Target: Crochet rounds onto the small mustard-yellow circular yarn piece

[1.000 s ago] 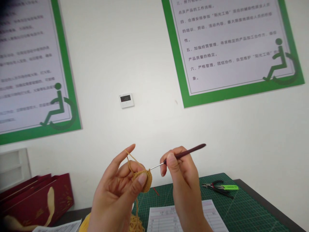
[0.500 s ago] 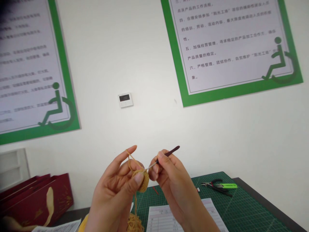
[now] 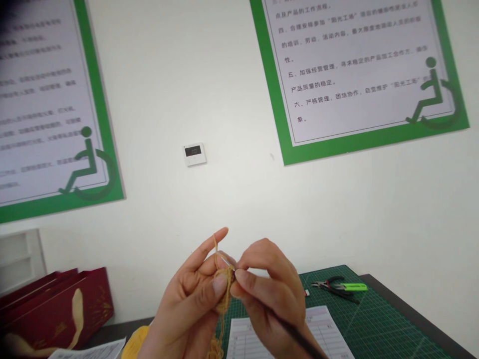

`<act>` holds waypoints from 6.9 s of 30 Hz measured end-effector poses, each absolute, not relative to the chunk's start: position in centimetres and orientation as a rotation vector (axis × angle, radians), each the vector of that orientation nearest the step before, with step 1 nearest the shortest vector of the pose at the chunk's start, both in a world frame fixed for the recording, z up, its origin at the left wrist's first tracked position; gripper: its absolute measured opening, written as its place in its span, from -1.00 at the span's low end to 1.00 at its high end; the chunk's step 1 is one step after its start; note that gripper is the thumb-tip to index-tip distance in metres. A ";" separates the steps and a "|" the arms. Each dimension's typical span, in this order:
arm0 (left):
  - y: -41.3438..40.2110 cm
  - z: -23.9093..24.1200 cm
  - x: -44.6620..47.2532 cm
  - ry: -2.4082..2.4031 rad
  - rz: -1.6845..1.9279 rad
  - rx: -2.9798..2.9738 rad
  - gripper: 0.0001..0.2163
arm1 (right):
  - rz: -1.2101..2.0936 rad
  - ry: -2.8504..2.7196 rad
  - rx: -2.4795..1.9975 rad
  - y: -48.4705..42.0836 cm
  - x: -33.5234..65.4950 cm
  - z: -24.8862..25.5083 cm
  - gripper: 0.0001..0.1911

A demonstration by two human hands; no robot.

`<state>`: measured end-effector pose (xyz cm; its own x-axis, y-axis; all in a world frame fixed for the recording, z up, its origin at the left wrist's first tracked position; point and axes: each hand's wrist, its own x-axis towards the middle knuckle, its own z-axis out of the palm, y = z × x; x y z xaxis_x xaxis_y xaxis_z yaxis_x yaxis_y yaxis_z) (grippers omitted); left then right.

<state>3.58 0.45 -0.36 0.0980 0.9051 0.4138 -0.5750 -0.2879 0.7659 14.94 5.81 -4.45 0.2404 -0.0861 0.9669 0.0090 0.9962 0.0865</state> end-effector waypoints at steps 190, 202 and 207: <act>0.1 -0.2 3.0 0.559 1.650 1.237 -0.74 | 0.600 -1.158 0.105 4.0 14.7 -3.5 -0.90; 0.5 -0.4 3.2 0.496 1.696 1.312 -0.71 | 0.865 -1.252 0.095 4.8 14.9 -2.7 -0.88; 0.4 -0.4 3.4 0.512 1.752 1.263 -0.42 | 0.753 -1.304 0.124 4.7 14.5 -2.5 -0.98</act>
<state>3.40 0.37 -0.38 -0.0846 0.8394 0.5370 -0.4182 -0.5191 0.7455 14.48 4.74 -2.49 0.0667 0.4305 0.9001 -0.5641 0.7604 -0.3219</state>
